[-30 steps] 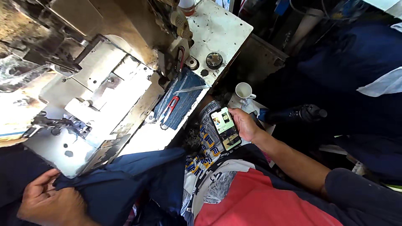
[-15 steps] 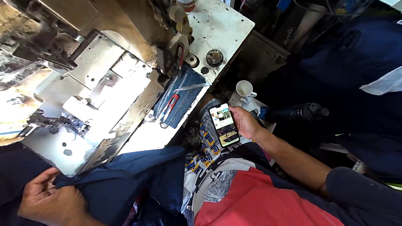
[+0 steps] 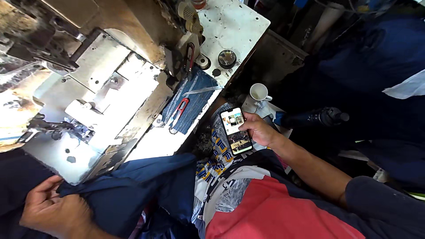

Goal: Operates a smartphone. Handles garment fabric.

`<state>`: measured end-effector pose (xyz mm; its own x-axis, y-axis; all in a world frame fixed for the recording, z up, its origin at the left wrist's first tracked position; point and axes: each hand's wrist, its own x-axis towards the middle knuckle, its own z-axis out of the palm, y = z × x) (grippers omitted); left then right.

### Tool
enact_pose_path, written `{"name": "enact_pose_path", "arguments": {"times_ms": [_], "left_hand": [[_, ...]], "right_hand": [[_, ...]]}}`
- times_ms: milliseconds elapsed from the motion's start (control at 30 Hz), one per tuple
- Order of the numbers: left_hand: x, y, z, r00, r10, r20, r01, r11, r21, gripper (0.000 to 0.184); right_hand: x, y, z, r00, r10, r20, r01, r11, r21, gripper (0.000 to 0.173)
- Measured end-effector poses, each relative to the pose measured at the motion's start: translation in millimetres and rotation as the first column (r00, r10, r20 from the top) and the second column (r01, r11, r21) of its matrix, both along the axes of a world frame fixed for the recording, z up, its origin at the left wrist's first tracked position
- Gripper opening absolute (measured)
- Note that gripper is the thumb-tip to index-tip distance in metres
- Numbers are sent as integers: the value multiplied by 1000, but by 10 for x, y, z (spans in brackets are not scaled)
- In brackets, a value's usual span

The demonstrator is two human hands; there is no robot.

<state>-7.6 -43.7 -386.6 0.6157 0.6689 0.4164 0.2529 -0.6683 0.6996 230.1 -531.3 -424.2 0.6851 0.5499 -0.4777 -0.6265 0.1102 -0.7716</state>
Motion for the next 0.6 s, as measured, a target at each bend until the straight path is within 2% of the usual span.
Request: {"name": "enact_pose_path", "arguments": {"times_ms": [100, 233, 600], "left_hand": [[-26, 46, -33, 1000, -8, -1, 8, 1000, 8, 23], [2, -42, 35, 1000, 6, -26, -6, 1000, 10, 23], [-13, 10, -5, 1000, 3, -16, -2, 1000, 18, 23]], "right_hand": [[-3, 20, 19, 1000, 17, 10, -17, 1000, 3, 47], [3, 25, -13, 1000, 23, 3, -23, 1000, -10, 35], [22, 54, 27, 999, 35, 16, -35, 999, -15, 36]]}}
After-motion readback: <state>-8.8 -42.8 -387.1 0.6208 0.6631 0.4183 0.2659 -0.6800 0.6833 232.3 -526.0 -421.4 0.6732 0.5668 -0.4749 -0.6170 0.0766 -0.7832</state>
